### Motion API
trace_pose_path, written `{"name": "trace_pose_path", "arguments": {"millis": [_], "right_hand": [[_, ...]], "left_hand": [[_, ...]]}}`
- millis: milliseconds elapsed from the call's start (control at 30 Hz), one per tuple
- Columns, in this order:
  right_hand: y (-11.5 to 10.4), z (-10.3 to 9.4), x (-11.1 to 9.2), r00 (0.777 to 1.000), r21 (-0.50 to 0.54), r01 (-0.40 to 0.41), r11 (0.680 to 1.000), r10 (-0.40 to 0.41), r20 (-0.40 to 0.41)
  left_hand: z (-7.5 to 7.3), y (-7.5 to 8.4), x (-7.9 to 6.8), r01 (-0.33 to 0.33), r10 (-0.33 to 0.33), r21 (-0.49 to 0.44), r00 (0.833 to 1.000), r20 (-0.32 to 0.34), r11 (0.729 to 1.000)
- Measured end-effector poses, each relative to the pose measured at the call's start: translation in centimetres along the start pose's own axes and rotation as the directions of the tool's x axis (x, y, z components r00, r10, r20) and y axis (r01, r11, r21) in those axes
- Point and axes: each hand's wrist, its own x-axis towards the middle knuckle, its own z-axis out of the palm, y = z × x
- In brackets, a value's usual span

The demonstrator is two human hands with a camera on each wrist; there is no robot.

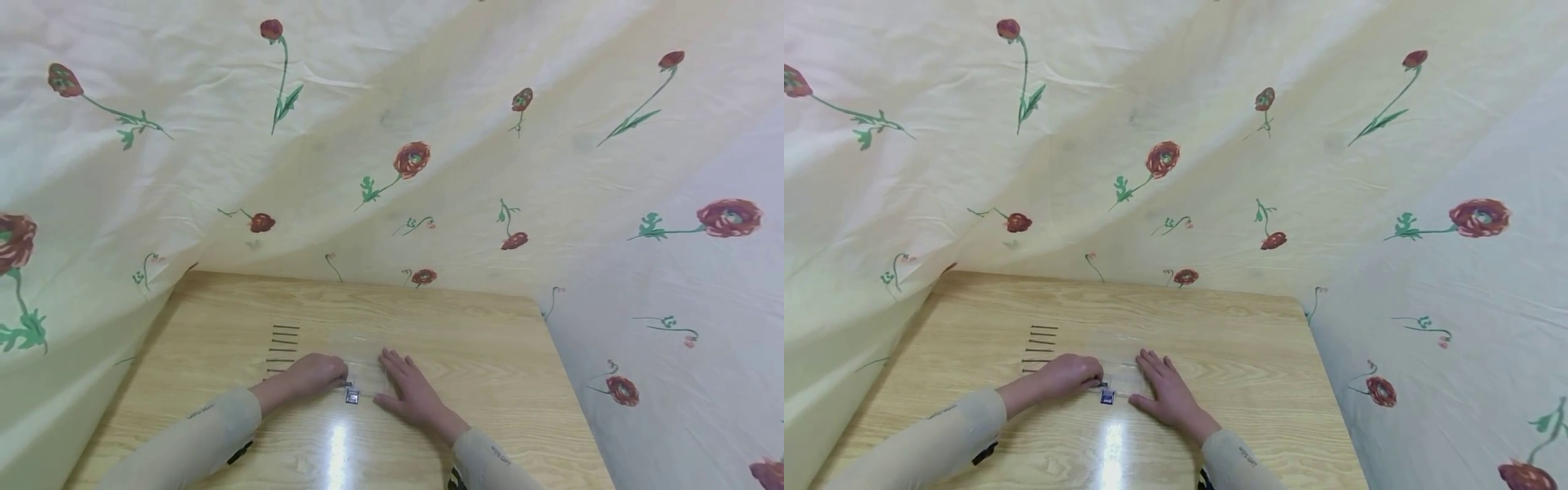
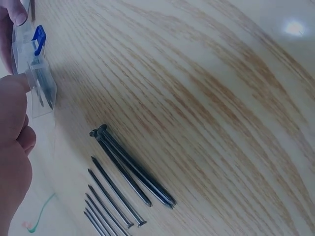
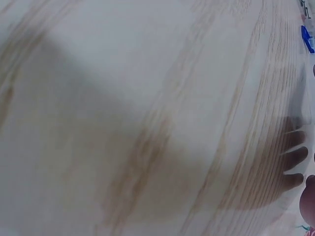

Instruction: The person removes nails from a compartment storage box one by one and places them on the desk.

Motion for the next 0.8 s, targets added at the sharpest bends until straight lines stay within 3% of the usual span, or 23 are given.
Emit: {"name": "trace_pose_path", "arguments": {"millis": [167,333,433,567,800], "right_hand": [[0.0,0.2,0.0,1.000,-0.003,0.003,1.000,-0.003,0.000],[-0.1,0.3,0.0,1.000,-0.010,0.006,1.000,-0.006,0.000],[-0.1,0.3,0.0,1.000,-0.014,0.004,1.000,-0.004,0.005],[-0.1,0.3,0.0,1.000,-0.022,0.007,1.000,-0.007,0.009],[0.0,0.2,0.2,1.000,-0.026,0.017,1.000,-0.017,0.000]], "left_hand": [[-0.7,0.0,-0.5,0.002,-0.002,-0.007,0.999,-0.042,1.000],[-2.9,0.3,-1.7,0.045,-0.049,-0.050,0.997,-0.064,0.998],[-4.3,0.2,-3.1,0.087,-0.091,-0.081,0.994,-0.052,0.993],[-5.5,-0.7,-5.5,0.115,-0.118,-0.054,0.991,-0.065,0.992],[-5.6,-2.4,-9.4,0.185,-0.186,-0.018,0.974,-0.129,0.982]]}}
